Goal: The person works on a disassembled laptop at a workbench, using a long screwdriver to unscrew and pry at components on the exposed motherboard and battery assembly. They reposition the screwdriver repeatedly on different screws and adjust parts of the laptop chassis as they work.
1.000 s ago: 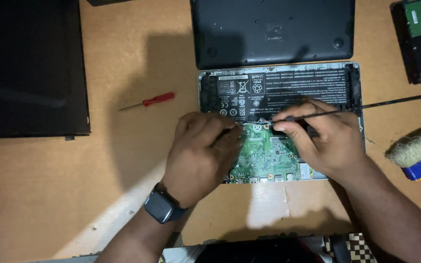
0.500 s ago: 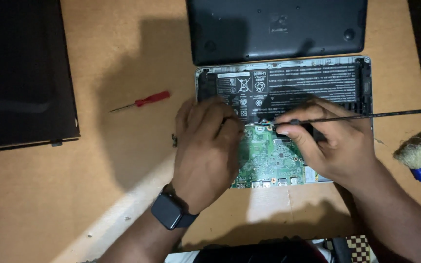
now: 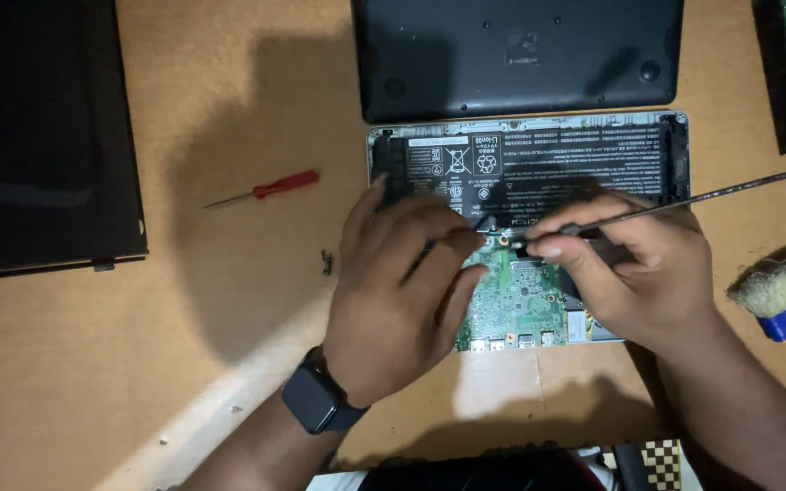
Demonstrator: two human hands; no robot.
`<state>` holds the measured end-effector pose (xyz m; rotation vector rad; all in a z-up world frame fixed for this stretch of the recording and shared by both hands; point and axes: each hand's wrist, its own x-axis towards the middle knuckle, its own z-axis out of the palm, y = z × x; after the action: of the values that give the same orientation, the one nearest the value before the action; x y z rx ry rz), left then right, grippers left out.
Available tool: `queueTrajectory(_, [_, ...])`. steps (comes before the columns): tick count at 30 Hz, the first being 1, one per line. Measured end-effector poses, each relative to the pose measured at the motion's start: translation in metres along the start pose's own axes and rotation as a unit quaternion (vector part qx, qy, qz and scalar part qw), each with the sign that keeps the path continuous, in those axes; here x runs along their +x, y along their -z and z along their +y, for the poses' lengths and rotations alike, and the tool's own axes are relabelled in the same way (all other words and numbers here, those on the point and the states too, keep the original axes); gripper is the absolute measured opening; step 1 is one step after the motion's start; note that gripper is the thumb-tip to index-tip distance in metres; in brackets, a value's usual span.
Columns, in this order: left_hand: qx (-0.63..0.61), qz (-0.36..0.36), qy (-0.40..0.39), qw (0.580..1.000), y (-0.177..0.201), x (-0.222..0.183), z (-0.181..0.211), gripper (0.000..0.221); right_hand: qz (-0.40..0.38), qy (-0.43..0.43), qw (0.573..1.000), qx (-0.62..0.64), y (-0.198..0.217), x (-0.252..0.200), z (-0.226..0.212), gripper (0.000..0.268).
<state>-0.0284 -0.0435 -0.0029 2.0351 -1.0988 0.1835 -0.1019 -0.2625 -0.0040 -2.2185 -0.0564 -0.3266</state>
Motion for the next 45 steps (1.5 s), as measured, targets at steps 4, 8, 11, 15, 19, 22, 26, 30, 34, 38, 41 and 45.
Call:
queueTrajectory(4, [-0.030,0.021,-0.011,0.999,0.006,0.006,0.005,0.026,-0.008,-0.012,0.996,0.088,-0.002,-0.005,0.001,0.016])
queueTrajectory(8, [-0.052,0.028,-0.025,0.998,0.007,0.006,0.007,0.015,-0.011,-0.018,0.994,0.106,-0.004,-0.007,-0.004,0.014])
queueTrajectory(11, [-0.060,0.029,-0.005,0.998,0.003,0.002,0.008,0.012,0.000,0.007,0.996,0.087,-0.007,-0.003,-0.009,0.010])
queueTrajectory(15, [-0.113,0.015,0.012,0.993,0.001,-0.001,0.004,0.014,-0.038,0.082,0.993,0.080,-0.006,0.001,-0.006,0.014])
queueTrajectory(19, [-0.122,0.042,0.020,0.991,0.004,0.002,0.001,0.019,-0.068,0.014,0.997,0.040,0.007,-0.006,0.009,0.043])
queueTrajectory(22, [-0.094,0.044,0.026,0.994,0.002,-0.001,-0.003,0.012,0.025,0.075,0.987,0.138,0.014,-0.007,0.018,0.035])
queueTrajectory(26, [-0.094,0.041,0.031,0.994,0.005,-0.002,-0.005,0.012,0.081,-0.035,0.987,0.134,0.025,-0.010,0.009,0.022])
queueTrajectory(30, [-0.059,0.044,0.023,0.997,0.017,-0.007,-0.013,0.021,0.111,0.062,0.972,0.199,0.031,-0.010,0.030,0.014])
queueTrajectory(34, [0.095,0.152,0.071,0.981,0.043,0.005,-0.010,0.024,0.167,0.053,0.960,0.219,0.045,-0.013,0.041,0.012])
queueTrajectory(38, [0.113,0.209,0.142,0.961,0.052,-0.013,-0.034,0.035,0.226,0.041,0.949,0.218,0.049,-0.016,0.033,0.024])
queueTrajectory(41, [0.168,0.207,0.135,0.954,0.052,-0.027,-0.054,0.011,0.284,0.001,0.928,0.240,0.058,-0.021,0.018,0.023])
queueTrajectory(45, [0.181,0.214,0.105,0.954,0.054,-0.032,-0.062,0.012,0.330,-0.070,0.897,0.287,0.069,-0.037,0.012,0.024])
